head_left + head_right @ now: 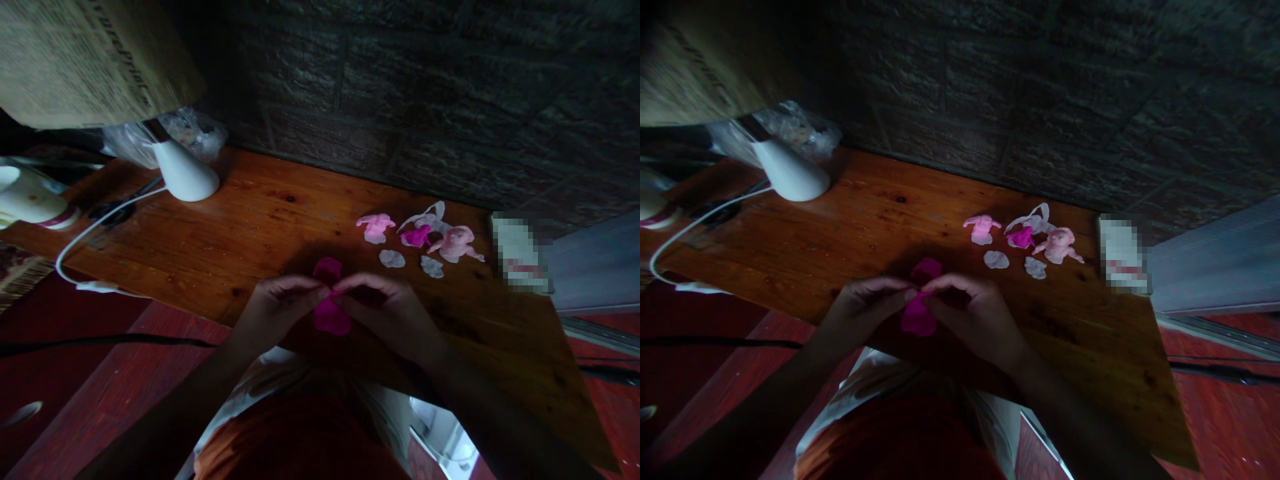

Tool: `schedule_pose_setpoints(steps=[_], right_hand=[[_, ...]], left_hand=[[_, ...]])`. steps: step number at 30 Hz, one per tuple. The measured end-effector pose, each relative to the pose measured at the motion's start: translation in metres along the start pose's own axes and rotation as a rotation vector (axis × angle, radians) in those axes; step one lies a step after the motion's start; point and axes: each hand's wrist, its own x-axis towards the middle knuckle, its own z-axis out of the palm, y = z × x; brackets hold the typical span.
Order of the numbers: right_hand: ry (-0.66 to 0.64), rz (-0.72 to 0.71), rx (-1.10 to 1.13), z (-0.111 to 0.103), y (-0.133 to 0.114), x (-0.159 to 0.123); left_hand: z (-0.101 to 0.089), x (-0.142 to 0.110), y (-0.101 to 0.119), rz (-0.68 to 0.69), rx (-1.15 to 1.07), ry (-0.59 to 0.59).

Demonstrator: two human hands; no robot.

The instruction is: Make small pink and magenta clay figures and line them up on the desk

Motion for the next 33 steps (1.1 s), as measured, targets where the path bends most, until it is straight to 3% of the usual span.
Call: schedule_pose_setpoints(steps=[6, 13, 24, 33], right_hand=[[-0.068, 0.088, 0.043, -0.0027, -0.0045, 0.0016], [-0.059, 0.213, 0.109, -0.0034, -0.0022, 0.0028], [-0.039, 0.164, 0.117, 0.0005, -0.0010, 0.0016], [0.058, 0.151, 0.138, 0.0049, -0.0010, -0.0007]], left_hand=[[-0.0014, -0.0008, -0.0043, -0.020, 0.004, 0.024], [-0.0034, -0.0030, -0.0064, 0.016, 0.064, 0.009], [-0.0017, -0.0038, -0.0061, 0.065, 0.088, 0.057], [0.0016, -0.0047, -0.0045, 0.019, 0.042, 0.098]])
